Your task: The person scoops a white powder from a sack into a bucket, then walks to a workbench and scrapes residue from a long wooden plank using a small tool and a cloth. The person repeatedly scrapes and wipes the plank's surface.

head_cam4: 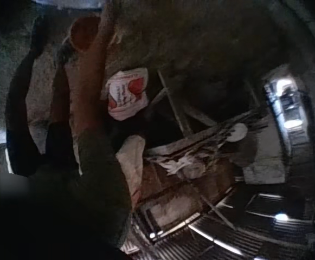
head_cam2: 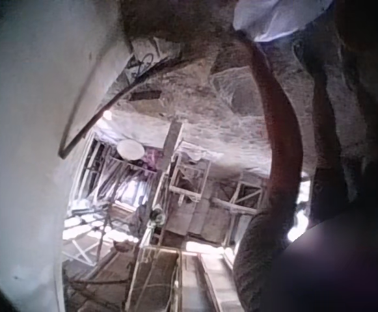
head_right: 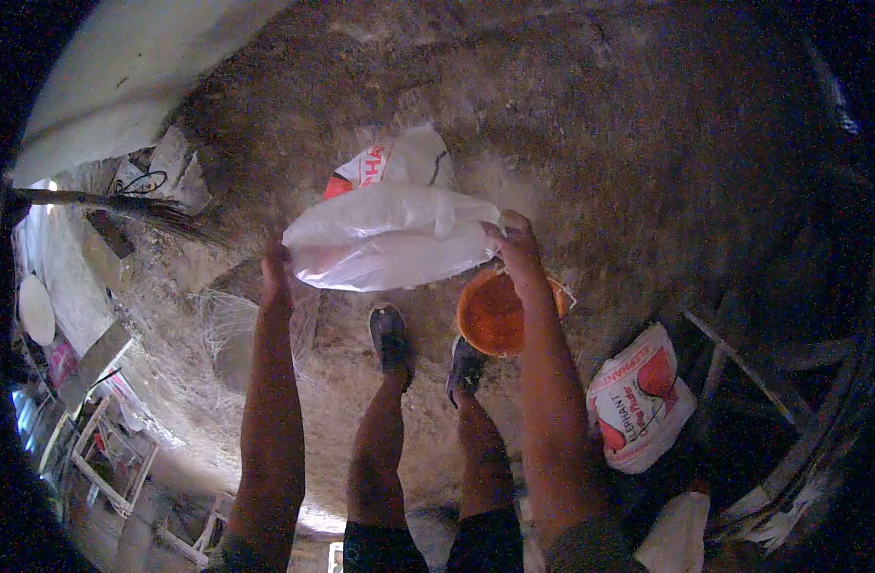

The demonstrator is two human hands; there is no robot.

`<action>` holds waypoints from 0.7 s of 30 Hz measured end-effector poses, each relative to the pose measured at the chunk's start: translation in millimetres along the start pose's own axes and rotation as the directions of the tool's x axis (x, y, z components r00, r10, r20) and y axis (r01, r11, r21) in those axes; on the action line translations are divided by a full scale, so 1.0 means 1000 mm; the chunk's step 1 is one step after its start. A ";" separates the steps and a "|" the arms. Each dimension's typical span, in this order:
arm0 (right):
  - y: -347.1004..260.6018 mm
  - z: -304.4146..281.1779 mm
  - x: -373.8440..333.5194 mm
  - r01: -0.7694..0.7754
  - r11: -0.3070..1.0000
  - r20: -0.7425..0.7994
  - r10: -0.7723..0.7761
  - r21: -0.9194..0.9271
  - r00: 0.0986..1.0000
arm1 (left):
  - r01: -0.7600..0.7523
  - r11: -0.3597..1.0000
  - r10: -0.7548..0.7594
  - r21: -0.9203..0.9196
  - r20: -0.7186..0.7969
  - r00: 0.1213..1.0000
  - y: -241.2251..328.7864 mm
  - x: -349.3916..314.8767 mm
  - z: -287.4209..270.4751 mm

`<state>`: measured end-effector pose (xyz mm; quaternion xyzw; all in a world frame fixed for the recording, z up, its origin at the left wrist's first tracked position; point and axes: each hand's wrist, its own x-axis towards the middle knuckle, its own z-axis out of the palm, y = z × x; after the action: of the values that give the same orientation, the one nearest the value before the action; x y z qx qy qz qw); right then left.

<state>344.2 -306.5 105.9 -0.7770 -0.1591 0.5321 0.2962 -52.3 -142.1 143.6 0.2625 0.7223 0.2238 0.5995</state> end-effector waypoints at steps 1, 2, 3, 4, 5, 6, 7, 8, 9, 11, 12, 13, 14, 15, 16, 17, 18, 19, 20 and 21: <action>-0.001 0.005 -0.011 0.142 0.977 -0.119 -0.162 -0.159 0.980 | -0.202 0.974 0.203 0.100 -0.002 0.979 0.013 -0.007 0.008; -0.005 0.008 -0.022 0.097 0.961 -0.246 -0.163 -0.259 0.955 | -0.456 0.864 0.456 0.211 0.053 0.888 0.028 -0.015 0.017; -0.009 0.015 -0.032 0.069 0.948 -0.315 -0.172 -0.311 0.933 | -0.705 0.651 0.680 0.283 0.196 0.707 0.040 -0.023 0.032; -0.011 0.031 -0.044 -0.121 0.955 -0.422 -0.005 -0.270 0.906 | -0.793 0.438 0.691 0.424 0.406 0.599 0.053 -0.024 0.049; -0.013 0.055 -0.049 -0.292 0.935 -0.524 0.148 -0.203 0.839 | -0.865 0.140 0.665 0.481 0.602 0.442 0.063 -0.025 0.068; -0.014 0.082 -0.053 -0.310 0.939 -0.519 0.194 -0.148 0.833 | -0.851 -0.032 0.614 0.524 0.682 0.397 0.064 -0.031 0.091; -0.014 0.108 -0.053 -0.316 0.944 -0.520 0.226 -0.091 0.824 | -0.849 -0.010 0.488 0.528 0.744 0.457 0.067 -0.027 0.108; -0.013 0.132 -0.046 -0.205 0.976 -0.588 0.205 0.068 0.782 | -0.827 -0.038 0.322 0.561 0.790 0.521 0.067 -0.018 0.123; -0.010 0.152 -0.040 -0.117 0.968 -0.634 0.234 0.222 0.737 | -0.811 0.000 0.287 0.585 0.777 0.560 0.065 -0.010 0.132; 0.001 0.172 -0.030 0.015 0.893 -0.607 0.294 0.450 0.738 | -0.723 0.064 0.090 0.687 0.718 0.690 0.048 0.009 0.148; 0.009 0.175 -0.025 0.017 0.825 -0.542 0.355 0.564 0.761 | -0.751 0.107 0.148 0.652 0.736 0.661 0.040 0.024 0.150; 0.018 0.171 -0.024 -0.018 0.754 -0.433 0.397 0.657 0.809 | -0.790 0.142 0.241 0.596 0.753 0.612 0.036 0.041 0.151; 0.028 0.164 -0.023 -0.070 0.692 -0.312 0.411 0.719 0.857 | -0.798 0.180 0.266 0.575 0.752 0.603 0.034 0.061 0.152; 0.039 0.152 -0.024 -0.138 0.634 -0.180 0.411 0.760 0.893 | -0.886 0.186 0.411 0.426 0.785 0.463 0.042 0.089 0.149; 0.049 0.140 -0.026 -0.212 0.594 -0.055 0.398 0.776 0.916 | -0.753 0.493 0.325 0.436 0.710 0.624 0.043 0.109 0.144; 0.058 0.129 -0.028 -0.270 0.573 0.044 0.376 0.774 0.925 | -0.537 0.746 0.227 0.394 0.608 0.761 0.047 0.129 0.139; 0.066 0.118 -0.029 -0.320 0.569 0.128 0.351 0.757 0.927 | 0.111 0.950 -0.233 0.292 0.429 0.873 0.052 0.149 0.129; 0.071 0.107 -0.030 -0.396 0.570 0.184 0.392 0.720 0.901 | 0.049 0.955 -0.165 0.292 0.387 0.907 0.045 0.156 0.119; 0.071 0.096 -0.030 -0.396 0.595 0.266 0.298 0.699 0.917 | -0.015 0.953 -0.094 0.301 0.343 0.935 0.041 0.161 0.103; 0.067 0.084 -0.030 -0.420 0.611 0.321 0.272 0.671 0.907 | -0.043 0.935 -0.058 0.353 0.271 0.961 0.036 0.158 0.091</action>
<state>250.6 -350.6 63.7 -0.5572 0.1917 0.6682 0.4542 18.1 -11.4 31.8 0.3923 0.6606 0.0483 0.6383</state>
